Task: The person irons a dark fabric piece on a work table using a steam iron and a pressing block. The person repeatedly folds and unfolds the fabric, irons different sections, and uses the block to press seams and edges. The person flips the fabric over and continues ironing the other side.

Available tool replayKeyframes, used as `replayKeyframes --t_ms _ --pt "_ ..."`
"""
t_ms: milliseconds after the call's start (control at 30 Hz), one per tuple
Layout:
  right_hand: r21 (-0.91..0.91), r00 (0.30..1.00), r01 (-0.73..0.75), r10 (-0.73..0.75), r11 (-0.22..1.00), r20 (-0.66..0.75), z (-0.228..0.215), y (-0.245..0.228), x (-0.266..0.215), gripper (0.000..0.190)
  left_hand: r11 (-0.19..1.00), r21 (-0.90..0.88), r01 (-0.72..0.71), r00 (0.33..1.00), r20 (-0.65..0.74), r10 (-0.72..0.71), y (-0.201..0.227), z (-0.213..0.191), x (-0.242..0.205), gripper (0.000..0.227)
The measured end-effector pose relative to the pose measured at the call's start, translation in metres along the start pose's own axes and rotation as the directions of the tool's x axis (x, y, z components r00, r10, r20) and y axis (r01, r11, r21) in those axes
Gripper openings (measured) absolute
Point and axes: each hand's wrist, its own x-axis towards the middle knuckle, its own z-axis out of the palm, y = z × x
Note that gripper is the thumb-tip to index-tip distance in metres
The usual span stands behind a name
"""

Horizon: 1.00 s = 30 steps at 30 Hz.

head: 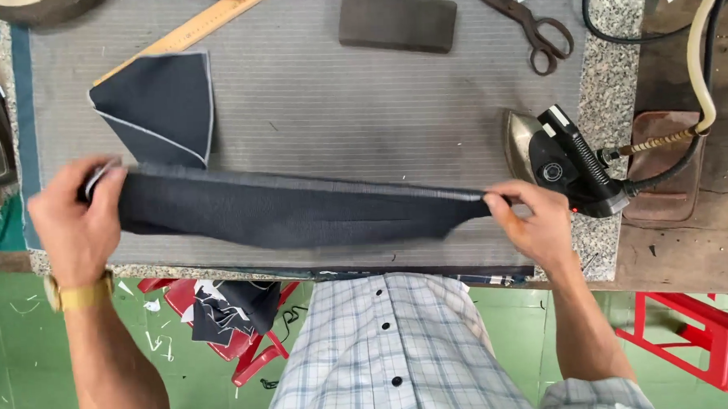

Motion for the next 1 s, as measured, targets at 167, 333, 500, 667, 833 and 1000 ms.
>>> replayKeyframes --t_ms 167,333,500,667,833,1000 --pt "0.003 0.993 -0.111 0.111 0.994 0.049 0.041 0.024 0.020 0.018 0.939 0.288 -0.189 0.981 0.011 0.194 -0.001 0.059 0.056 0.017" --pt "-0.174 0.995 -0.042 0.026 0.984 -0.092 0.083 0.049 0.036 0.021 0.820 0.555 -0.142 0.981 -0.031 0.192 0.019 0.128 0.079 0.030" --pt "-0.389 0.989 0.073 -0.116 0.918 -0.089 0.124 0.056 0.020 0.040 0.876 0.342 -0.340 0.932 -0.005 0.363 0.077 0.202 0.047 0.043" --pt "-0.459 0.986 0.166 -0.154 0.873 0.065 0.149 0.053 0.016 0.046 0.908 0.143 -0.395 0.919 0.079 0.387 0.107 0.286 0.009 0.041" --pt "-0.578 0.959 0.263 -0.144 0.773 0.245 0.159 0.075 0.010 0.062 0.870 0.147 -0.471 0.867 0.262 0.425 0.108 0.312 -0.006 0.051" --pt "-0.528 0.961 0.277 -0.233 0.803 0.149 0.138 0.080 0.015 0.068 0.890 0.159 -0.426 0.880 0.303 0.367 0.095 0.315 -0.013 0.066"
